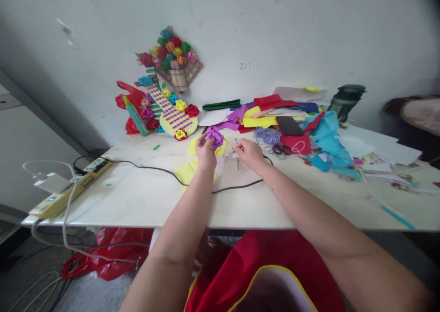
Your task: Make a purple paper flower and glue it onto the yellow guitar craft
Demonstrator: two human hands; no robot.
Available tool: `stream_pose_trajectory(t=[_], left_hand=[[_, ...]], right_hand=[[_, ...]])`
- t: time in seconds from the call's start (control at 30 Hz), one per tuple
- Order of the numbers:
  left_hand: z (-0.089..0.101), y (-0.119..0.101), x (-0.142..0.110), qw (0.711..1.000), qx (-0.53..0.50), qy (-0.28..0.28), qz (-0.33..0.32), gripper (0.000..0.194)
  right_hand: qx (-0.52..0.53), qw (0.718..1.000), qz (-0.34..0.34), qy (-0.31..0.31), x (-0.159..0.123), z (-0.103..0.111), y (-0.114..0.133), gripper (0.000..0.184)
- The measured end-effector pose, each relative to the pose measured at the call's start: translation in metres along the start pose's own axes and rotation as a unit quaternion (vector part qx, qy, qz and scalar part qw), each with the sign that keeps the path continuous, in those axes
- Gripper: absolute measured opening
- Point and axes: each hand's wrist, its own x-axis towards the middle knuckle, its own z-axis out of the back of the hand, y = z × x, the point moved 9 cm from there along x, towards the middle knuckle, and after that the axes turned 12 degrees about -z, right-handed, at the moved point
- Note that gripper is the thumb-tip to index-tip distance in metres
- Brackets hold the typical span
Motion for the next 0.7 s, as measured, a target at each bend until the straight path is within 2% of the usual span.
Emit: stream_pose_trajectory(t=[0.17,0.43,0.57,0.7], left_hand=[[0.005,0.001,0.004,1.0,0.012,0.006,0.0,0.035],[0.013,-0.004,0.01,0.999,0.04,-0.01,-0.002,0.035],[0.01,-0.007,0.007,0.999,0.054,-0.005,0.001,0.042],[0.003,-0.013,0.003,0.993,0.106,0.032,-0.03,0.047]], right_hand=[[-0.033,0.999,0.014,0.039,-0.003,-0.005,0.005,0.022],[-0.033,0.998,0.017,0.048,0.001,-0.002,-0.001,0.023],[0.001,0.999,-0.003,0.038,0.006,0.004,-0.009,0.02],[0.067,0.996,-0.029,0.05,0.013,0.008,-0.021,0.018]])
